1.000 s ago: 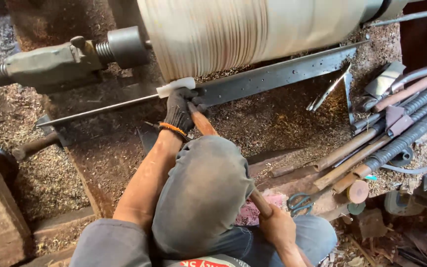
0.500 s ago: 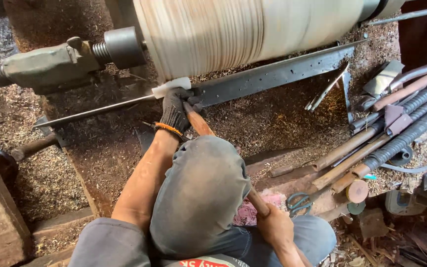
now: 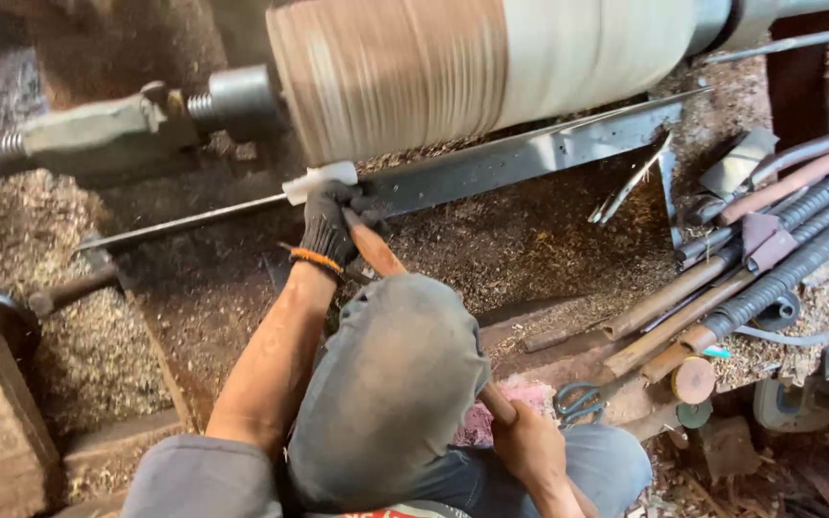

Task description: The person holds a wooden-handled turning tool braced on a white rest block against a large rotating wooden cylinder mounted on a lathe, shaping its surface. They keep the tool pressed to the spinning wood throughout, moving it along the cylinder as it turns.

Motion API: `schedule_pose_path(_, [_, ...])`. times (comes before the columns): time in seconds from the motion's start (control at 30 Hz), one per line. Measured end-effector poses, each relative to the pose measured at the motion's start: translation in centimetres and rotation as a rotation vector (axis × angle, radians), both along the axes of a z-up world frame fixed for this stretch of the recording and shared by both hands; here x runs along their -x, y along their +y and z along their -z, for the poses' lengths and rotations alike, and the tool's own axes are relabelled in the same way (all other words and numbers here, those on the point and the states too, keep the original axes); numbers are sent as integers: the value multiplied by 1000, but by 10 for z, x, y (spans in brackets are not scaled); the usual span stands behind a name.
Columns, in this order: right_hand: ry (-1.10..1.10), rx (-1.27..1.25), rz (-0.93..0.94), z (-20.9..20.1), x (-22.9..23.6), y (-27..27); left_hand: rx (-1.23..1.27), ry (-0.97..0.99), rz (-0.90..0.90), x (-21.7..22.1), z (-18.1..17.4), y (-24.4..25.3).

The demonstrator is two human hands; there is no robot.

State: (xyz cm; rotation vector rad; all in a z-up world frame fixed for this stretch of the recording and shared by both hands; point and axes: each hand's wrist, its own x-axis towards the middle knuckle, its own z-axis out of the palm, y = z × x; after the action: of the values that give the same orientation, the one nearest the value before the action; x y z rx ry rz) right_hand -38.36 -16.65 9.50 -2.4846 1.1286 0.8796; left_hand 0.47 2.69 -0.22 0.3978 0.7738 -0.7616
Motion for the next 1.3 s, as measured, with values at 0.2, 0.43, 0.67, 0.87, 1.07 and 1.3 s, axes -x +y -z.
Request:
schedule_pose_path(0.2, [-150, -51, 75, -19, 31, -39, -48, -64, 121, 8, 24, -75])
schedule_pose_path(0.43, [-24, 91, 240, 8, 82, -92, 106, -132, 243, 4, 27, -204])
schedule_pose_path(0.67, [-22, 176, 304, 13, 81, -109, 16, -151, 238, 11, 7, -238])
schedule_pose_path(0.87, [10, 194, 252, 27, 98, -117, 78, -118, 259, 9, 10, -248])
schedule_pose_path(1.07, [72, 210, 233, 26, 97, -114, 88, -165, 382, 4, -12, -244])
schedule_pose_path(1.3, [38, 205, 247, 22, 96, -111, 88, -144, 448, 2, -9, -244])
